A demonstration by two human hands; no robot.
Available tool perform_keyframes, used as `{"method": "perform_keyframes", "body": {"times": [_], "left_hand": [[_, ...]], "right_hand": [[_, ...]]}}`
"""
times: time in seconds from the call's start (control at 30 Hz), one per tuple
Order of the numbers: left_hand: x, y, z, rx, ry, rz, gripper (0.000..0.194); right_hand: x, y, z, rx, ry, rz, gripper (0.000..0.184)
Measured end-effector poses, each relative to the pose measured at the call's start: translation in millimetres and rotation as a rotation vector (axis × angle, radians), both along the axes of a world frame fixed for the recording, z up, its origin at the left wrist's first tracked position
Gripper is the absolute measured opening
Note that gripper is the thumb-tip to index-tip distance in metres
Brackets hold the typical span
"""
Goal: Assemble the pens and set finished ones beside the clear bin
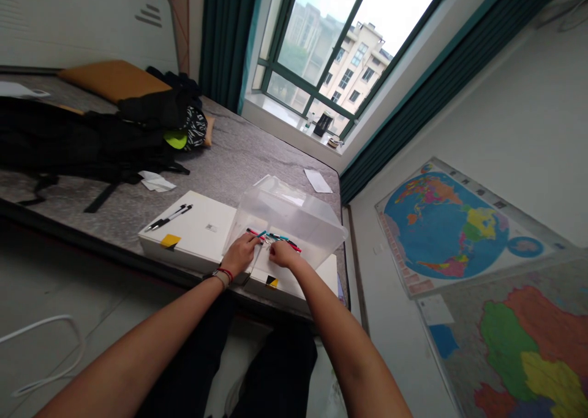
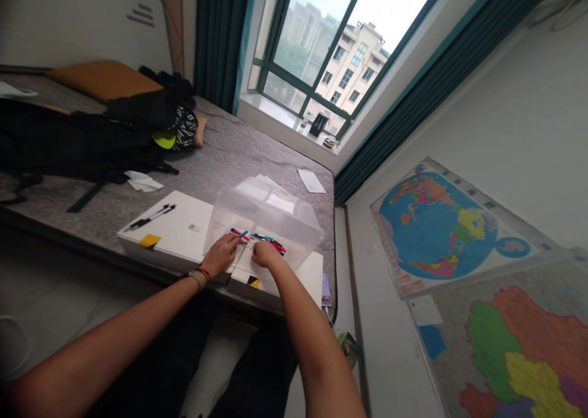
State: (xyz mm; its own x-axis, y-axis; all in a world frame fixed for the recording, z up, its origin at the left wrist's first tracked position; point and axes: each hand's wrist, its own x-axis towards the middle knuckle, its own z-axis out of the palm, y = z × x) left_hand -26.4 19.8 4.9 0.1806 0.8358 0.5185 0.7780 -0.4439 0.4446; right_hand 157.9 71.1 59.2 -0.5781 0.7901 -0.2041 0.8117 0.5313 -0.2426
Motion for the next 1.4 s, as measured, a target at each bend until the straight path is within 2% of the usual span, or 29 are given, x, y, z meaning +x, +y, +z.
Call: {"method": "perform_keyframes", "body": {"times": [0.1,0.2,0.3,0.43,0.57,0.7,1.27,1.4], "left_hand": [[0.3,-0.6,0.9,-0.007,-0.002,-0.003,0.036],[0.4,-1.0,1.3,-0.014,-0.002,0.001,0.037],[0.5,-1.2,1.3,-0.016,-0.003,0.002,0.037],[0.4,-1.2,1.2,-0.005,-0.001,0.003,0.036],[0.4,-1.3,1.4,-0.002,0.005,0.004,0.035],[0.6,-1.5,1.6,-0.006,-0.001,0.000,0.034],[1.4,-1.9,2.5,-0.005,-0.019,0.003,0.034],[1.2,-2.5,3.6,-0.009,-0.032,0.000,0.034]], "right_hand": [[1.4,4.8,10.7,0.001,0.106,-0.106,0.008],[0.7,12.2,30.3,0.060,0.270,-0.197,0.010],[-3.1,18.2,49.6,0.113,0.378,-0.147,0.012],[-11.5,19.9,62.8,0.129,0.344,-0.003,0.013],[-16.9,18.9,65.2,0.127,0.262,0.071,0.014],[-17.0,20.2,65.6,0.141,0.268,0.104,0.014],[-22.5,27.8,64.7,0.091,0.278,0.067,0.015],[-20.6,24.6,65.7,0.079,0.335,0.031,0.018]]}}
